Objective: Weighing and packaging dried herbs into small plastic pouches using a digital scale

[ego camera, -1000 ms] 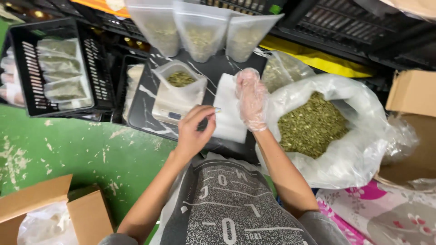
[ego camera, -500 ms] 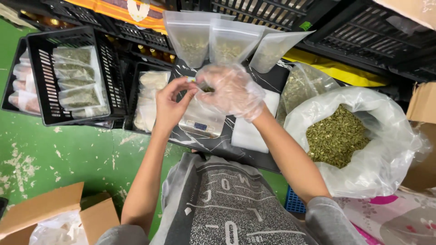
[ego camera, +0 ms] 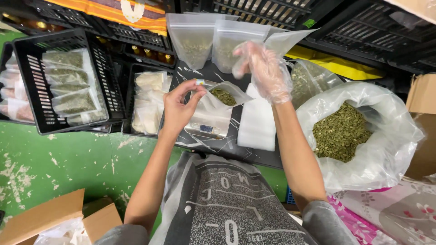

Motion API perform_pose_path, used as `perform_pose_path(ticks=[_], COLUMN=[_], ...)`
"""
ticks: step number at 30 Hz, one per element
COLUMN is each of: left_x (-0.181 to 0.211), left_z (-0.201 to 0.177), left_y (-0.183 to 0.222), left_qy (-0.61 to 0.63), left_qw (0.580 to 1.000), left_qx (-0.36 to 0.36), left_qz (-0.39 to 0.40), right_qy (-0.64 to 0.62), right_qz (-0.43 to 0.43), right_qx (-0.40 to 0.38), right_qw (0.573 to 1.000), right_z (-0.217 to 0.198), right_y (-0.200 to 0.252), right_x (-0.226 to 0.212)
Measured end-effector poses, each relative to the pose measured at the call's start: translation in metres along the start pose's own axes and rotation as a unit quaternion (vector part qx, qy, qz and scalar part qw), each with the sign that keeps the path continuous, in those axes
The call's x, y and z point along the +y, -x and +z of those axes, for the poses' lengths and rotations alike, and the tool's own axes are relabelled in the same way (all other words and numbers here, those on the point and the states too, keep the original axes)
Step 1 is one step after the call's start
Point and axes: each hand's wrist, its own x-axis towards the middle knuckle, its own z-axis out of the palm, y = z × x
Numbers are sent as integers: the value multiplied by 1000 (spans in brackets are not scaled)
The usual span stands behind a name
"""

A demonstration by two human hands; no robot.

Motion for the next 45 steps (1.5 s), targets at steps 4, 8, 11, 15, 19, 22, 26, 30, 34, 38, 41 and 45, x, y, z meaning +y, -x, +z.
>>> perform_pose_path(ticks=[4,8,11,15,19,22,26,30,34,38,41,45], left_x=[3,5,3,7,9,11,16,18,13,-1,17,12], left_z=[-2,-1,-1,-1,2,3,0,1,-2,-5,2,5], left_y=[-2,-2,-1,-2,0,-1,-2,-2,3,6,7,7], left_qy=[-5,-3,-9,-9,-5,0,-4,0,-42,-72,-91,-84], left_qw=[1000,1000,1000,1000,1000,1000,1000,1000,999,997,994,993], left_qx=[-4,-3,-4,-2,-4,-7,-19,-25,-7,29,49,53], left_qz=[8,20,22,17,8,7,6,1,12,30,39,56], right_qy=[108,53,-30,-95,-181,-163,49,128,389,414,431,449], right_qz=[-9,-27,-10,-26,-25,-6,28,-82,-278,-299,-310,-322], right_qx=[-71,-70,-190,-275,-349,-282,-163,-218,-203,-173,-155,-130], right_qw=[992,996,981,956,919,945,985,964,854,842,833,823], right_z=[2,-21,-20,-27,-39,-42,-23,7,41,68,67,58], right_y=[5,-25,-4,3,5,2,10,31,38,40,38,48], right_x=[-3,14,14,29,48,56,6,-40,-48,-44,-40,-36])
